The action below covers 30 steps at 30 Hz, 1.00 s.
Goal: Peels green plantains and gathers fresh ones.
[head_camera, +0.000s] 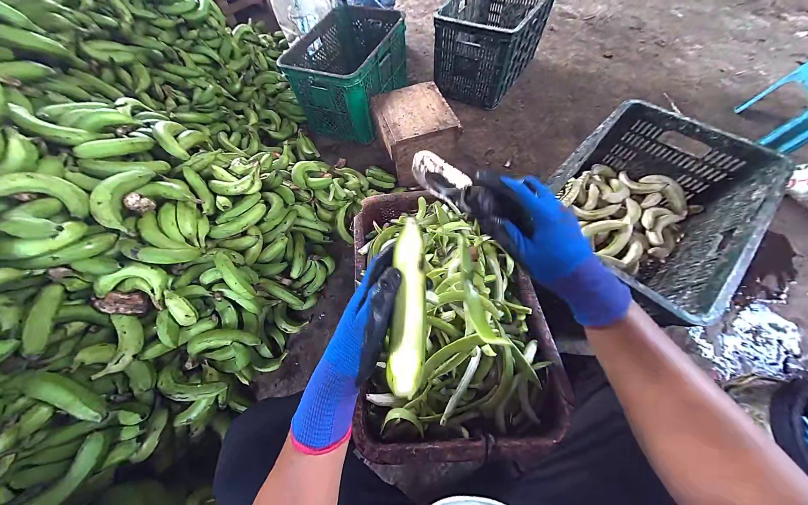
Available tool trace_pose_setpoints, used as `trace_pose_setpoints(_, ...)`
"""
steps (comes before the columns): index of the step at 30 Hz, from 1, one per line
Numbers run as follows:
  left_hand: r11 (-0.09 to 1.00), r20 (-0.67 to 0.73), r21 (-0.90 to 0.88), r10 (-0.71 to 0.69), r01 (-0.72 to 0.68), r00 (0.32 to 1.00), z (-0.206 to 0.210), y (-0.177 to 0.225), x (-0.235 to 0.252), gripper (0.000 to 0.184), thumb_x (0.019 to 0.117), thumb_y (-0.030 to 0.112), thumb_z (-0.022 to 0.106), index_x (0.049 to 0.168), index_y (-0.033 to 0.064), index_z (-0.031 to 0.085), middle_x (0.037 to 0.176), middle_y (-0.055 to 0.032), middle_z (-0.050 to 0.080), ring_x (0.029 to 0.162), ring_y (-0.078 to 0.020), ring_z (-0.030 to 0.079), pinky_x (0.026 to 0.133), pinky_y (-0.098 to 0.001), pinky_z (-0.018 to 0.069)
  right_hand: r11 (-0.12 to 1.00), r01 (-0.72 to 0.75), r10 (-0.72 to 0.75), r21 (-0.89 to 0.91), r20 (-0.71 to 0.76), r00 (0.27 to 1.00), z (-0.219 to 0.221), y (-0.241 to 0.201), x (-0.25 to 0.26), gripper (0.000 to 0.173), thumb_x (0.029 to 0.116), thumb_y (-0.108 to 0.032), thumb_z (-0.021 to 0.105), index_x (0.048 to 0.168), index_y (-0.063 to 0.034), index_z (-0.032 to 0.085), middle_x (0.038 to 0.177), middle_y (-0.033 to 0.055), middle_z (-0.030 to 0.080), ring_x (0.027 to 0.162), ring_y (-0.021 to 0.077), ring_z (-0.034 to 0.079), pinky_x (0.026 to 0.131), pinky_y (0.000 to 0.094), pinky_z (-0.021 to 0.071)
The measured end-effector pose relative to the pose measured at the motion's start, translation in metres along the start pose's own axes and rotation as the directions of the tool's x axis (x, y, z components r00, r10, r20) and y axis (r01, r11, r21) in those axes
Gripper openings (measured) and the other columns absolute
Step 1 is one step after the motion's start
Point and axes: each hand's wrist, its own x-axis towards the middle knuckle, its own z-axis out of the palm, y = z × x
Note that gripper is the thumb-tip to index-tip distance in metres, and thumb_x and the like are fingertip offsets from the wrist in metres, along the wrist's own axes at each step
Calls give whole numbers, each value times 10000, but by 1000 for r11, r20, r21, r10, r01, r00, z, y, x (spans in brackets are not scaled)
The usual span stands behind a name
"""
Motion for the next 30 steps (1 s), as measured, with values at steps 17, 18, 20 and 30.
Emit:
trace_pose_setpoints(17, 995, 248, 98, -52, 29, 967, -11, 3, -2, 541, 1047, 293, 386, 1556, 119, 330, 1221, -20, 641, 972, -37, 651, 864, -242, 563, 997, 55, -59, 53, 79, 995, 16, -1, 10, 518, 944, -272, 625, 1454, -188, 590, 1259, 224, 635, 1137, 407, 624, 940, 608, 501)
trace_pose_setpoints(18, 997, 164, 74, -21, 9, 986, -11, -1, 1, 524, 1045, 275, 388, 1541, 109, 355, 1202, -26, 649, 962, -43, 653, 859, -253, 562, 997, 46, -51, 58, 88, 995, 18, -4, 4, 513, 938, -271, 637, 1440, -175, 599, 1250, 226, 632, 1124, 405, 627, 929, 610, 507)
trace_pose_setpoints(20, 992, -107, -84, 84, -93, 991, -10, -12, 12, 425, 1074, 214, 345, 1475, 91, 411, 1113, 2, 659, 925, -26, 644, 821, -232, 559, 989, 121, -130, 90, 101, 986, 27, -17, -14, 536, 897, -338, 674, 1404, -169, 635, 1170, 200, 652, 1043, 372, 644, 858, 584, 534)
trace_pose_setpoints(30, 899, -359, -241, 268, -366, 894, -4, -4, 19, 370, 1101, 262, 245, 1357, 111, 464, 1092, 16, 662, 967, -62, 658, 840, -260, 572, 963, 228, -246, 144, 123, 962, 34, -26, -13, 529, 876, -319, 685, 1385, -177, 657, 1180, 179, 672, 1053, 355, 658, 860, 563, 543)
